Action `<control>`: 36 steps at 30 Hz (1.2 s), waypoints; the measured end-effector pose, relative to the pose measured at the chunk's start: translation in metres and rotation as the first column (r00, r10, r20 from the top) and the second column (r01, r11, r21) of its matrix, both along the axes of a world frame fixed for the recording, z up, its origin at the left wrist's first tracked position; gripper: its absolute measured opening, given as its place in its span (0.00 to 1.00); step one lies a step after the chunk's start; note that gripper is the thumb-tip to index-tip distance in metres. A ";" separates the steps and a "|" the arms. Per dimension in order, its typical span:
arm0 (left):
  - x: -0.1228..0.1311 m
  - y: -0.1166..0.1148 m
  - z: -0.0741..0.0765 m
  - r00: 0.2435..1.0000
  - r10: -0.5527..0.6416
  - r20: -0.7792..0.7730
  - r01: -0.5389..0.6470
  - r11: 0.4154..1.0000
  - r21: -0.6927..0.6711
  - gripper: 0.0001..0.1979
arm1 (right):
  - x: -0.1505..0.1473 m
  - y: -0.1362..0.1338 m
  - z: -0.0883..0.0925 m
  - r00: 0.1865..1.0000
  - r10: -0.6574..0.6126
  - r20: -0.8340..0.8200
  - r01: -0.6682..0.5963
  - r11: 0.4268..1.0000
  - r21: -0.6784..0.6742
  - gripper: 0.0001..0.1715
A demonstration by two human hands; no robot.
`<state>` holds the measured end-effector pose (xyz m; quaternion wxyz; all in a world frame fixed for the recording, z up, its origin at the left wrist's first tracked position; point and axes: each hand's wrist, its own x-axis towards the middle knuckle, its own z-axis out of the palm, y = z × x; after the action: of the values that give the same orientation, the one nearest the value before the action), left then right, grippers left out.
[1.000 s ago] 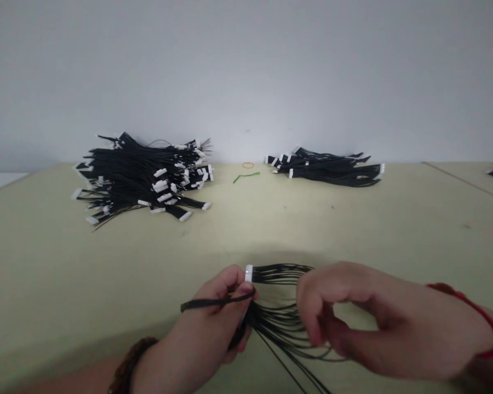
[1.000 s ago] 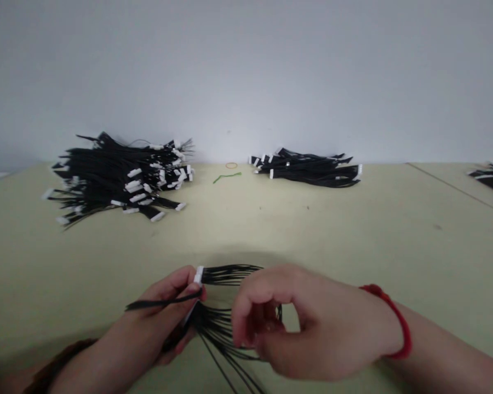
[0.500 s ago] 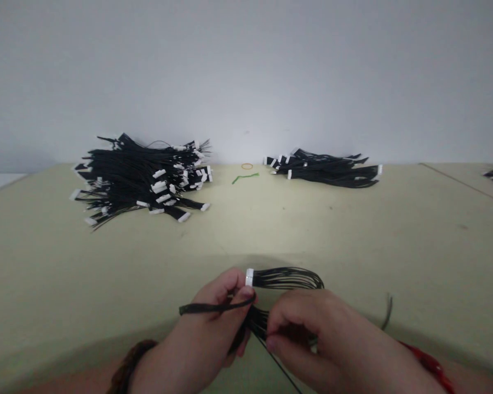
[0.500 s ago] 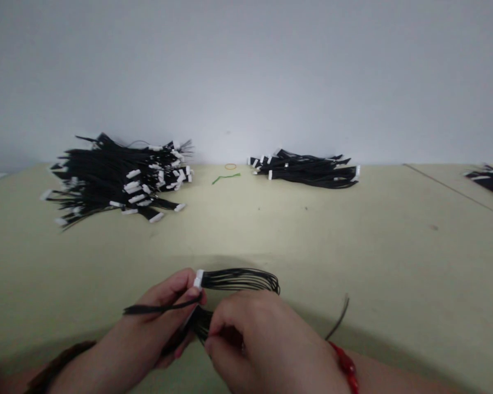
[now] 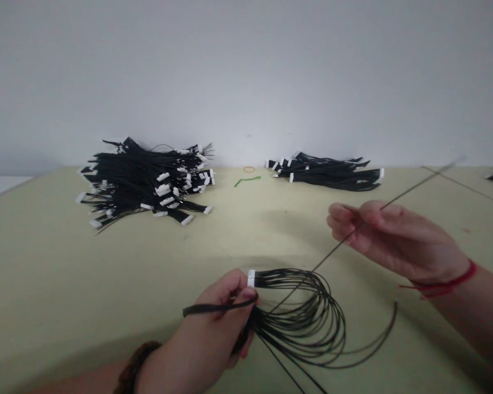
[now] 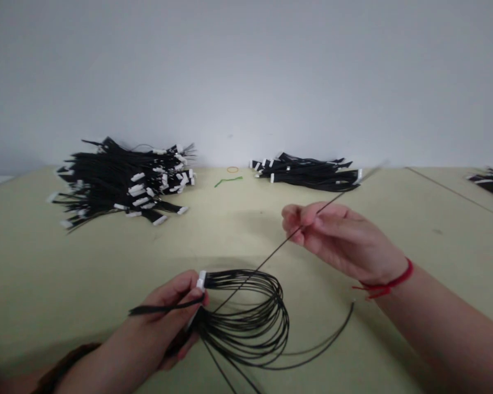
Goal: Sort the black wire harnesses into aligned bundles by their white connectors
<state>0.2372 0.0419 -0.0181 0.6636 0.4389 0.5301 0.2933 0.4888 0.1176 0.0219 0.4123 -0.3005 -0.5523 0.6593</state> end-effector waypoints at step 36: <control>-0.004 -0.009 -0.004 0.992 0.034 0.122 -0.037 0.999 0.028 0.14 | -0.076 -0.083 -0.011 0.486 -0.598 0.637 -0.230 0.616 0.754 0.10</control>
<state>0.2328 0.0330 -0.0223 0.6827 0.4206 0.4919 0.3391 0.4124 0.0345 0.0107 0.2454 -0.4444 -0.8591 0.0651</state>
